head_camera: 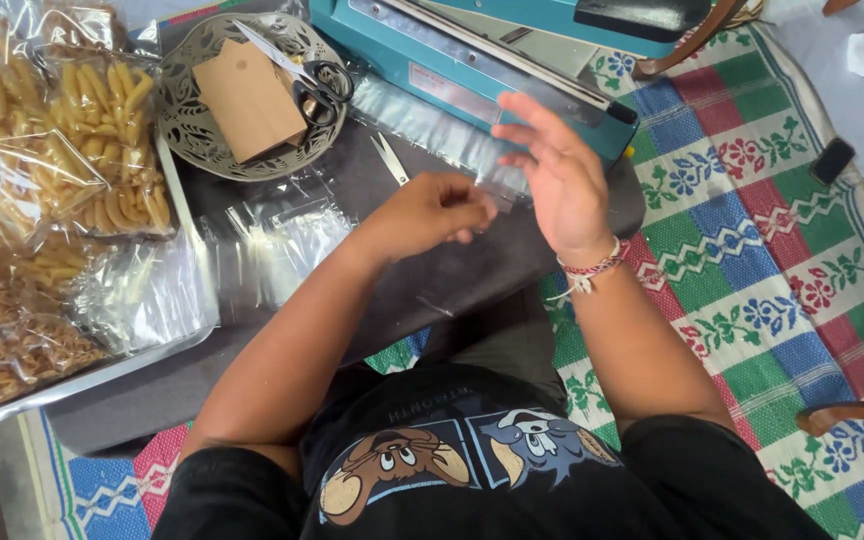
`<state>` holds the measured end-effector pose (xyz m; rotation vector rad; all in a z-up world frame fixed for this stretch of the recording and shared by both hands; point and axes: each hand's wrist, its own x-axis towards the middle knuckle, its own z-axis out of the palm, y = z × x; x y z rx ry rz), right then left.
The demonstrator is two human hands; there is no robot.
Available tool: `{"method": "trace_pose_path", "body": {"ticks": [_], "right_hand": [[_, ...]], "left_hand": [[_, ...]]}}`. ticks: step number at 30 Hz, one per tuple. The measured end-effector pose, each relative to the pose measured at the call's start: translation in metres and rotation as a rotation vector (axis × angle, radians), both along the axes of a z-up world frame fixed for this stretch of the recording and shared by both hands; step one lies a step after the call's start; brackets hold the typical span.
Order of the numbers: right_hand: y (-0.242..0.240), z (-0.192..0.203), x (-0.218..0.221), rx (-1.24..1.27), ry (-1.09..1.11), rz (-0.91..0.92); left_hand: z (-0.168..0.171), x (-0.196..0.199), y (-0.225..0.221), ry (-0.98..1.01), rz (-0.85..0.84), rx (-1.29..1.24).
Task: The person trims the edges of small plastic bags with scissors and then seals them one at a time using a manual heat-sealing machine.
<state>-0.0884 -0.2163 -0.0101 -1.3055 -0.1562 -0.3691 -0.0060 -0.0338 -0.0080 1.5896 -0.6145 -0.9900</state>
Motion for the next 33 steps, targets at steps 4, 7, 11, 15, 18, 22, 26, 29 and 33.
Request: {"method": "trace_pose_path", "body": {"ticks": [4, 7, 11, 15, 18, 22, 26, 29, 33], "right_hand": [[0.009, -0.021, 0.02, 0.022, -0.015, 0.035], [0.007, -0.042, 0.031, 0.044, 0.035, 0.053], [0.007, -0.056, 0.036, 0.04, 0.218, -0.06], [-0.002, -0.064, 0.043, -0.104, 0.333, -0.156], [-0.004, -0.057, 0.04, -0.038, 0.395, -0.138], [-0.005, -0.055, 0.039, -0.043, 0.398, -0.129], [-0.006, -0.054, 0.039, -0.044, 0.411, -0.123], [-0.004, -0.052, 0.039, -0.039, 0.401, -0.126], [-0.008, -0.046, 0.028, -0.015, 0.387, -0.139]], "left_hand": [[-0.001, 0.001, -0.007, 0.043, 0.19, -0.086], [-0.021, 0.012, -0.008, 0.048, 0.355, 0.008], [-0.031, 0.02, 0.001, -0.154, 0.508, 0.074], [-0.018, 0.021, 0.011, -0.199, 0.498, 0.08], [-0.01, 0.016, 0.011, -0.223, 0.494, 0.063], [-0.009, 0.014, 0.011, -0.202, 0.506, 0.05], [-0.008, 0.013, 0.012, -0.173, 0.508, 0.021], [-0.006, 0.012, 0.012, -0.167, 0.507, 0.01], [-0.012, 0.012, 0.011, -0.163, 0.504, -0.021]]}}
